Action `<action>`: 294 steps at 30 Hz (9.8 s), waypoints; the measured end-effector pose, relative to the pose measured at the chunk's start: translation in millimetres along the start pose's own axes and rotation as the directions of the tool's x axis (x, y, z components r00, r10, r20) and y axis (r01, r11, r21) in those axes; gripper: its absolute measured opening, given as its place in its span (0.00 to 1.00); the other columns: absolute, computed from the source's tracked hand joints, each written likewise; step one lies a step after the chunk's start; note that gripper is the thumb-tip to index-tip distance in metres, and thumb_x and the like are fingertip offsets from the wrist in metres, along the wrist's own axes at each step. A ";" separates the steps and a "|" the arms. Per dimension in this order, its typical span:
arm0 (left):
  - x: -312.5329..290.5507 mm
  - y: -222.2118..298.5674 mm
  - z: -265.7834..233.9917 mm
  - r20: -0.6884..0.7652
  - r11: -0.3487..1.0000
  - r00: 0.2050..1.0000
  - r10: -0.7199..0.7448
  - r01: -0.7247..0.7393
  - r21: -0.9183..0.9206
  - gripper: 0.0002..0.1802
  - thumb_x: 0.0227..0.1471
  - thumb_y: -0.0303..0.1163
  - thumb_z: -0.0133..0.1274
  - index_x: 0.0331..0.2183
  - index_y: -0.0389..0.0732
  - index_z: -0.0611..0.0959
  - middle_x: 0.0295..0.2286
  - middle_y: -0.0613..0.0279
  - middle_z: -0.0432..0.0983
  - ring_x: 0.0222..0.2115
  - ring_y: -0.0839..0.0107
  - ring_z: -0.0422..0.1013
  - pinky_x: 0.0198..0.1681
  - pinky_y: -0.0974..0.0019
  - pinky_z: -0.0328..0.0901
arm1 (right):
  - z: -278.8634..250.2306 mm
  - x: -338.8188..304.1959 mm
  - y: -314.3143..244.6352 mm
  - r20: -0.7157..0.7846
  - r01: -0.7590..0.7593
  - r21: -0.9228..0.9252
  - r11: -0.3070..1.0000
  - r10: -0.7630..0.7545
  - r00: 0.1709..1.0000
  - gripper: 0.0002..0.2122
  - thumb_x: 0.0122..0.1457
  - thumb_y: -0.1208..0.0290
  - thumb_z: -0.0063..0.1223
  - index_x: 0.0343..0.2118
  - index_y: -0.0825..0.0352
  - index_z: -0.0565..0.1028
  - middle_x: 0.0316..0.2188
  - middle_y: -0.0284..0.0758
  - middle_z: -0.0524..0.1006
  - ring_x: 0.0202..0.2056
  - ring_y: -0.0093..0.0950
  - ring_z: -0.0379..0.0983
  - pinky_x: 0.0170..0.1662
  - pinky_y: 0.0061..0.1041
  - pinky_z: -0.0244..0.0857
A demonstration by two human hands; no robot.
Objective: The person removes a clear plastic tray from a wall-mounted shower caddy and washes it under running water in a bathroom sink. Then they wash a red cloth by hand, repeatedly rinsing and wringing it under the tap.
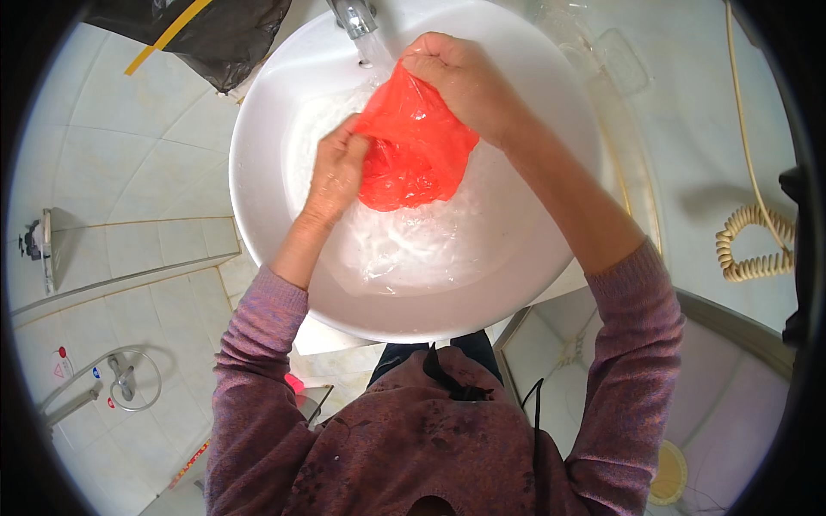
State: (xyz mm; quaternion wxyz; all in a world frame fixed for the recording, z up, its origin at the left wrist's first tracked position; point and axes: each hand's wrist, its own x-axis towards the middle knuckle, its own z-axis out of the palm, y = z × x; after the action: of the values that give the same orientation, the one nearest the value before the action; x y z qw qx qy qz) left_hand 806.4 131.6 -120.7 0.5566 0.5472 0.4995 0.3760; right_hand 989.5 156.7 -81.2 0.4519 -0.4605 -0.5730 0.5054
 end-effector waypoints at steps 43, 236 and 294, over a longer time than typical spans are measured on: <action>12.8 -8.9 -35.5 -0.279 0.998 0.960 -0.005 0.020 0.053 0.12 0.49 0.36 0.51 0.30 0.37 0.74 0.25 0.61 0.72 0.22 0.73 0.70 0.27 0.70 0.67 | -53.8 -19.6 39.5 -0.315 -0.268 0.084 0.960 0.281 0.907 0.07 0.53 0.71 0.47 0.26 0.69 0.72 0.21 0.31 0.71 0.24 0.22 0.66 0.27 0.22 0.62; 3.8 14.0 -14.3 0.310 0.618 0.863 -0.399 0.503 -0.604 0.21 0.56 0.43 0.42 0.39 0.33 0.74 0.36 0.56 0.73 0.39 0.65 0.69 0.42 0.62 0.68 | 16.0 -21.2 56.6 0.113 -0.390 -0.187 0.902 0.414 0.903 0.11 0.46 0.67 0.51 0.29 0.69 0.72 0.25 0.33 0.72 0.27 0.25 0.69 0.30 0.26 0.65; 5.9 8.2 -12.5 0.247 0.845 0.872 -0.422 0.477 -0.241 0.22 0.52 0.38 0.49 0.43 0.30 0.71 0.37 0.54 0.73 0.38 0.67 0.72 0.43 0.65 0.68 | -4.8 -5.4 92.7 -0.201 -0.166 0.349 0.922 0.247 0.948 0.10 0.51 0.66 0.51 0.28 0.70 0.72 0.24 0.33 0.72 0.25 0.25 0.69 0.27 0.23 0.65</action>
State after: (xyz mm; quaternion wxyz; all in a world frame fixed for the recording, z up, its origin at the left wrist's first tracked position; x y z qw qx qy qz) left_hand 796.6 141.2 -112.2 0.7482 0.3577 0.4987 0.2522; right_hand 1001.6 158.1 -173.4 0.5321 -0.4952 -0.3697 0.5787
